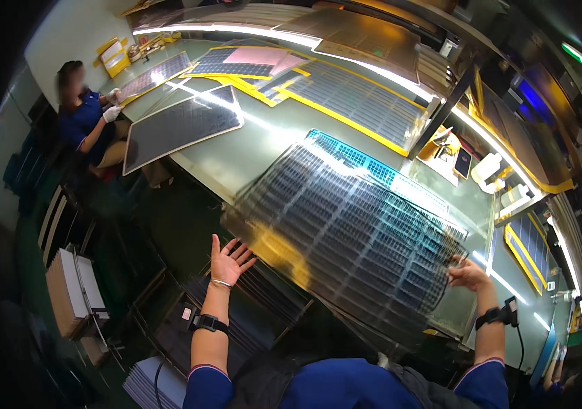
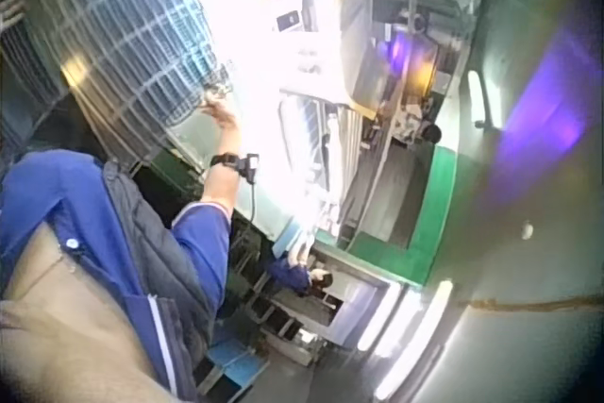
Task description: Inspecting and sorting flexible solar panel cell sheets on an industrial workbench.
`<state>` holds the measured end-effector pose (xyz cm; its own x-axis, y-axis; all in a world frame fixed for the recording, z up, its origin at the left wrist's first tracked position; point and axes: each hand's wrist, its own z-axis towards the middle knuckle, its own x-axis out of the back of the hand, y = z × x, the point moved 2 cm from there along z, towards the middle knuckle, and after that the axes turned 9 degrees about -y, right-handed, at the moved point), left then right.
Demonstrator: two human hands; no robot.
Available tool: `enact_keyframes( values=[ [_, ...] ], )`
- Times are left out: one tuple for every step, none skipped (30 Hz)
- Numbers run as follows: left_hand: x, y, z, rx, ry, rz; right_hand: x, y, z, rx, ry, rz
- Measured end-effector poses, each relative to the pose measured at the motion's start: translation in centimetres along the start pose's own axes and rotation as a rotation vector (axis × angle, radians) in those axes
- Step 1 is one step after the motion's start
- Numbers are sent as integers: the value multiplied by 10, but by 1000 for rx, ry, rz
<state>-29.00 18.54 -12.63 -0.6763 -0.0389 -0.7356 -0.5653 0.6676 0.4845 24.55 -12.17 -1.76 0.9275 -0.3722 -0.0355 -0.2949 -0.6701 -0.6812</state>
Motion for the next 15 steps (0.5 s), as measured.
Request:
enact_keyframes(
  values=[
    [2,-2,-2,34,-48,-77,12,-10,5,4,32,-50],
    [4,-6,-3,69,-96,-154,24,-21,11,8,64,-98],
    [13,-9,-7,44,-44,-111,37,-27,24,-2,62,-129],
    [24,-11,-6,42,-209,-81,44,-35,34,-55,38,-202],
    [41,-14,-13,77,-209,-32,50,-41,42,-67,54,-275],
    [37,-15,-23,117,-213,13,58,-44,49,-80,77,-348],
    [9,-8,-43,114,-164,112,67,-49,55,-78,85,-352],
    [10,-11,-40,112,-172,113,80,-50,60,-72,90,-351],
    [18,-13,-41,147,-128,202,90,-58,71,-81,18,-382],
    [14,-12,-41,187,-85,291,99,-63,82,-93,-48,-410],
    [7,-17,-40,232,-32,398,108,-70,93,-1,-50,-490],
    [20,-24,-37,273,8,532,101,-85,102,93,23,-674],
    [21,-30,-40,259,80,629,78,-108,105,138,-6,-908],
    [21,-37,-47,246,154,725,53,-134,106,182,-34,-1141],
    [35,-44,-49,212,199,700,38,-151,113,261,-25,-1148]
  ],
)
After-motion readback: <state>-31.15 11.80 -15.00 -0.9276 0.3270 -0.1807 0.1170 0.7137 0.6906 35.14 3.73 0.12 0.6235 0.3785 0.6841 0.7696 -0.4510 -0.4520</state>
